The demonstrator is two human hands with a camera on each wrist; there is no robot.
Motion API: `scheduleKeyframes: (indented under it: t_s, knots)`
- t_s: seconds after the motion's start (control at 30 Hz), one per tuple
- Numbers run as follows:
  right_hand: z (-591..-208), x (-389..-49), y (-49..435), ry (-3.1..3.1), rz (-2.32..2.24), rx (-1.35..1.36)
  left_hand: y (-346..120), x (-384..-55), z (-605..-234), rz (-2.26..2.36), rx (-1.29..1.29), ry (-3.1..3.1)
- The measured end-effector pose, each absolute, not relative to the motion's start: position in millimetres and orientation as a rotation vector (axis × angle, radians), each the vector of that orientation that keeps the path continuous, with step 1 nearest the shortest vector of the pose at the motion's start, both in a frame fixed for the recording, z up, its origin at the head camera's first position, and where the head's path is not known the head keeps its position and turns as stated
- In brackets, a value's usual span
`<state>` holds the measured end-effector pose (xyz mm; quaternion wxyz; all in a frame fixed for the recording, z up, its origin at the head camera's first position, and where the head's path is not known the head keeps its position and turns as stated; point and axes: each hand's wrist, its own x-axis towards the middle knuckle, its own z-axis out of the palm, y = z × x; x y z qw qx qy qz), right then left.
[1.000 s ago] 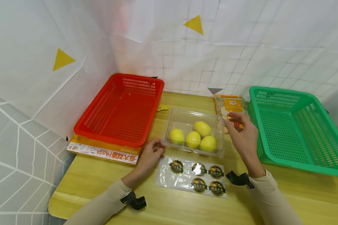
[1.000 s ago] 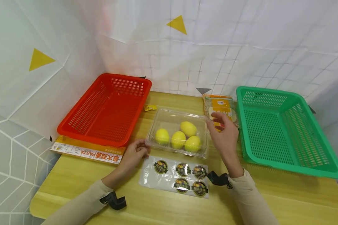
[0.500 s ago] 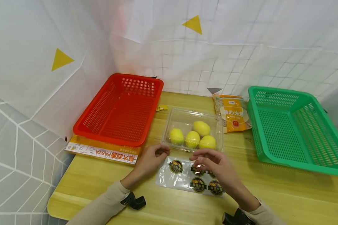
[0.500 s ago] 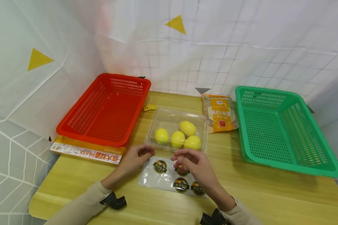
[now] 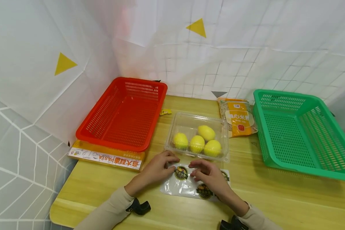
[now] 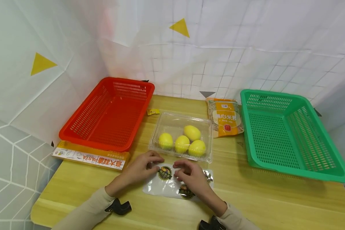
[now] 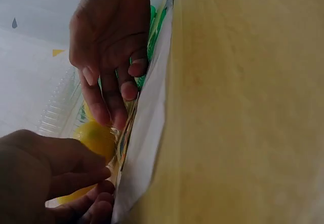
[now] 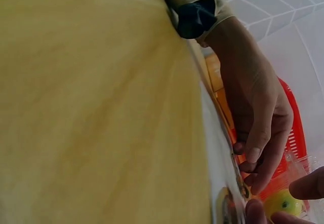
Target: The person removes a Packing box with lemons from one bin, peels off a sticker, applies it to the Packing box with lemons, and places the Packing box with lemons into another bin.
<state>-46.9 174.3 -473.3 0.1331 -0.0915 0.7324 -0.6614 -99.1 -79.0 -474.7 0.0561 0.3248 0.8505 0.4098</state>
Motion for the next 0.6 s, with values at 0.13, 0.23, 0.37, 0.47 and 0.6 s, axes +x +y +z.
scheduleKeyframes:
  t_s: [0.13,0.23,0.37,0.47,0.6]
  knots:
    - [-474.3,-46.6,172.6,2.168,-1.891,-0.259,-78.2,-98.6,-476.6,1.083,1.117,2.659]
    - [-474.0,-45.4,171.8,2.179,-1.88,-0.25,-77.9,-97.3,-477.2,1.052,1.141,2.663]
    - [-474.2,-44.7,171.7,2.182,-1.874,-0.256,-77.6,-96.0,-477.5,1.034,1.16,2.675]
    - [-475.3,-45.5,172.0,2.184,-1.878,-0.267,-77.2,-95.7,-477.8,1.035,1.169,2.681]
    - [-476.5,-46.6,172.1,2.181,-1.885,-0.275,-77.0,-95.4,-478.2,1.082,1.143,2.674]
